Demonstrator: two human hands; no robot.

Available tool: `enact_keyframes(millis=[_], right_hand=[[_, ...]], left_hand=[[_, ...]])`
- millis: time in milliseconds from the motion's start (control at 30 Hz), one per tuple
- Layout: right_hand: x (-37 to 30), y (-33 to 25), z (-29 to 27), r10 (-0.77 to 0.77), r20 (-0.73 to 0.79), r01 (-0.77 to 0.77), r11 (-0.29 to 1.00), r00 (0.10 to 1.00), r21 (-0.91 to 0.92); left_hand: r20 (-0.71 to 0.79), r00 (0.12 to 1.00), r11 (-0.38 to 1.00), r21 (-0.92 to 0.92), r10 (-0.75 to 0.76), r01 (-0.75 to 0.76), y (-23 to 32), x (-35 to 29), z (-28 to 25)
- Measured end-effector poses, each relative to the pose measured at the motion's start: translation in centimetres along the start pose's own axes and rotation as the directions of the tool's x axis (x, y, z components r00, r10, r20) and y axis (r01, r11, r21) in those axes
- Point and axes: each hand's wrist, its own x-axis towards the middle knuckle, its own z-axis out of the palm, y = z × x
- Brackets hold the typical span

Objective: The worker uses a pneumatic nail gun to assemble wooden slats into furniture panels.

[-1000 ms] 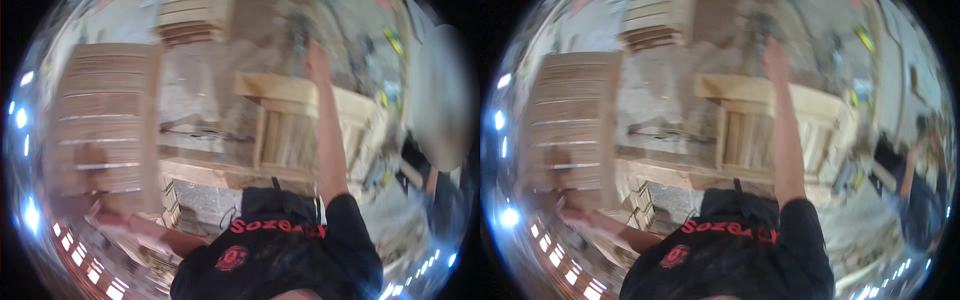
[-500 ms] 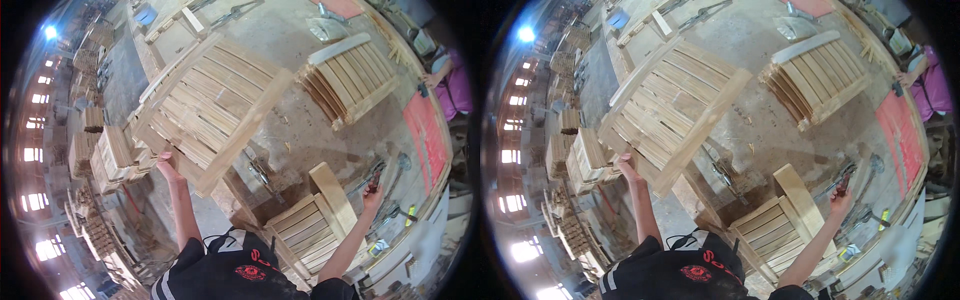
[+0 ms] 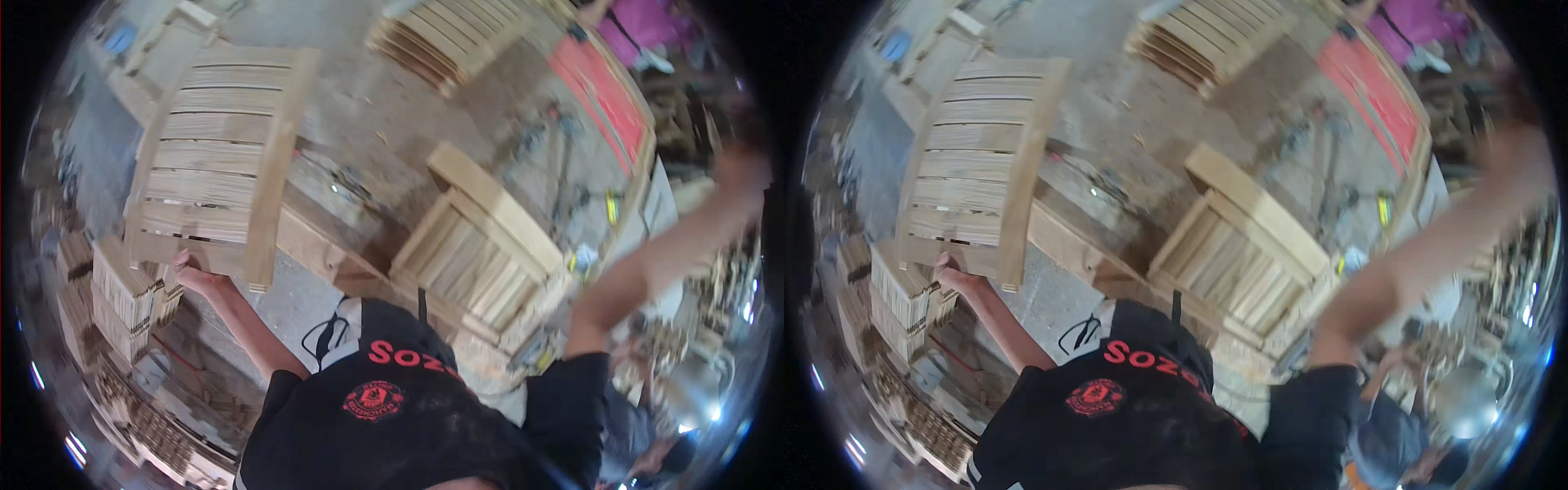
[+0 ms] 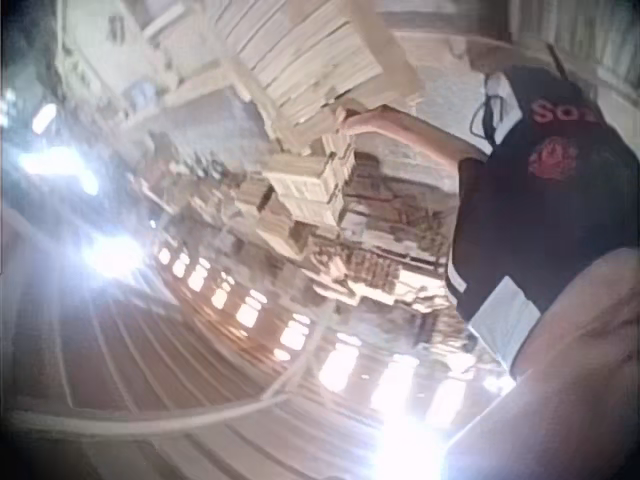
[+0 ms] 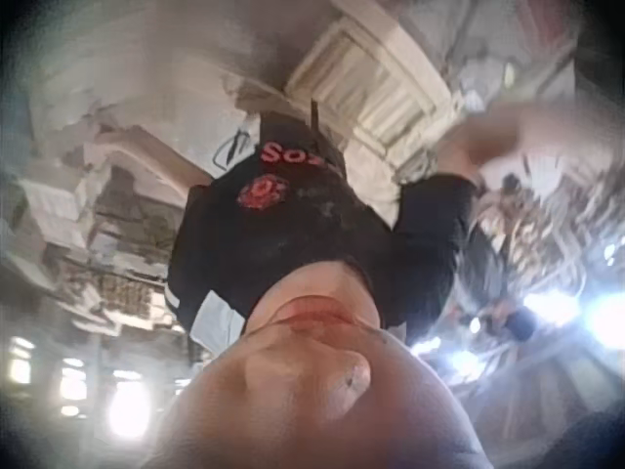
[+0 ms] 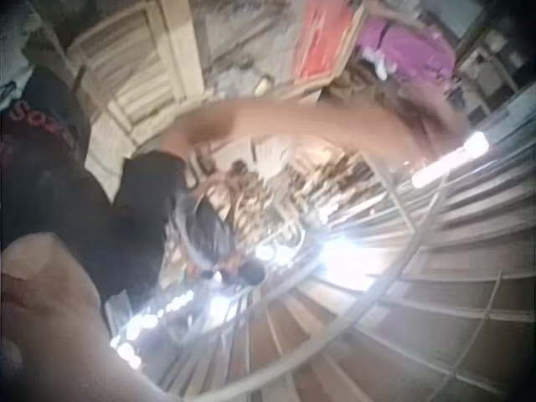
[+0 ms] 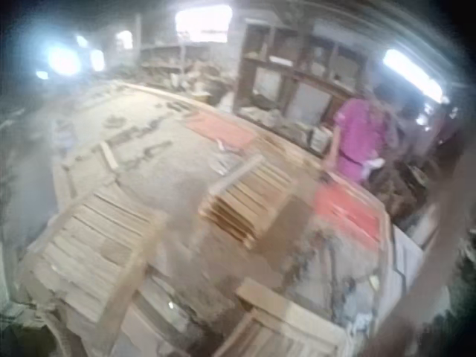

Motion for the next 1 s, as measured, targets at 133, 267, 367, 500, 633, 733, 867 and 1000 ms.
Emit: enact_keyframes(millis=[133,267,367,500,633,733,867,1000], right_hand=[[-28.6,-4.9,12.7,0.776,0.415,-0.588,0.631,0.475,-0.507],[-54.2,1.8,6.8,0.895,0.241,-0.567,0.427,0.374,-0.704],[-59.2,2.4,2.6,0.867,0.385,-0.409,0.49,0.315,-0.77],[-59.8,1.5,3.4,0.897,0.374,-0.424,0.441,0.235,-0.791],[-60.5,1.1,2.4,0.868,0.373,-0.471,0.492,0.326,-0.732],[-60.8,1.1,2.6,0.883,0.389,-0.487,0.469,0.261,-0.737],[-61.2,0.8,4.1,0.856,0.364,-0.458,0.506,0.367,-0.731],[-57.5,-3.3,7.5,0.808,0.399,-0.548,0.587,0.433,-0.595]], left_hand=[[0.084,0.995,0.998,0.052,-0.043,0.039,0.6,-1.1,-1.4],[0.071,0.994,0.981,0.173,0.08,-0.091,5.3,-5.6,-4.0],[0.136,0.989,0.961,0.26,0.059,-0.093,8.0,-7.8,-6.7],[0.114,0.957,0.875,0.387,0.267,-0.29,9.1,-21.1,-9.8],[0.098,0.96,0.874,0.398,0.262,-0.279,10.2,-25.4,-15.6],[-0.001,0.959,0.896,0.354,0.285,-0.266,10.2,-23.5,-17.9],[-0.151,0.95,0.937,0.265,0.272,-0.226,12.7,-15.5,-18.9],[-0.102,0.958,0.948,0.203,0.268,-0.243,12.6,-15.1,-20.1]])
